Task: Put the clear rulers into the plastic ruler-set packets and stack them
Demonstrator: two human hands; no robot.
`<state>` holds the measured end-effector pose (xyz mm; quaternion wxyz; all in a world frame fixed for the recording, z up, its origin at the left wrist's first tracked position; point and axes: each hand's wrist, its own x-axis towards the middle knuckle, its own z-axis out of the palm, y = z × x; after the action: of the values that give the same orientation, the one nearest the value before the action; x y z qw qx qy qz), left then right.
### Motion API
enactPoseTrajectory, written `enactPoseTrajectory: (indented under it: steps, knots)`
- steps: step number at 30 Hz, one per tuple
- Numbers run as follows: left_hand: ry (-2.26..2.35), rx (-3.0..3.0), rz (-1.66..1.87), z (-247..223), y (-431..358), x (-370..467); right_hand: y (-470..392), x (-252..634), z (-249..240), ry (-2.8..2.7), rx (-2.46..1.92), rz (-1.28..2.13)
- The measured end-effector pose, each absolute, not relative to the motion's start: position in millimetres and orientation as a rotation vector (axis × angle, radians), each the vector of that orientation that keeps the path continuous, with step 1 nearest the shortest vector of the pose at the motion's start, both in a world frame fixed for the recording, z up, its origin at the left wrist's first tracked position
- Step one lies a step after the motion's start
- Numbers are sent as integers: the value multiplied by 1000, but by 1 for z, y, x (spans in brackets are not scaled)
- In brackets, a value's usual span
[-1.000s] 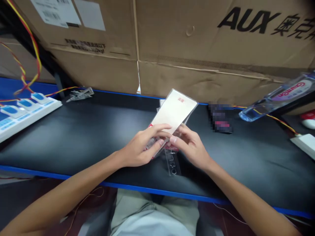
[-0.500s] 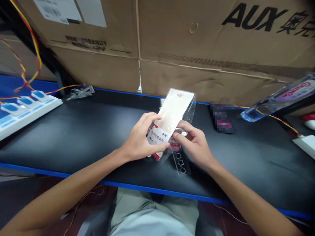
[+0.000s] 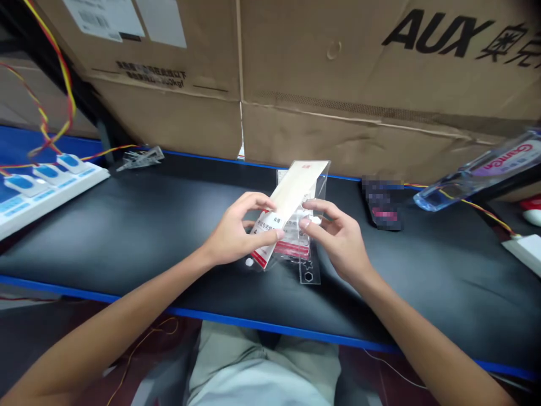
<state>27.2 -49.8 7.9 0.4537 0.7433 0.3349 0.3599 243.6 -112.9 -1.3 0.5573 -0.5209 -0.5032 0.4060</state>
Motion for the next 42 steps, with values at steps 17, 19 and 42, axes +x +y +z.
enactPoseTrajectory:
  steps: [17, 19, 42]
  knots:
    - [1113, 2205, 1081, 5, -48, 30, -107, 251, -2, -1180, -1191, 605]
    - [1227, 2297, 1115, 6, -43, 28, -108, 253, 4, -1163, -1126, 551]
    - [1568, 2310, 869, 11, -31, 18, -142, 234, 4, -1283, -883, 1902]
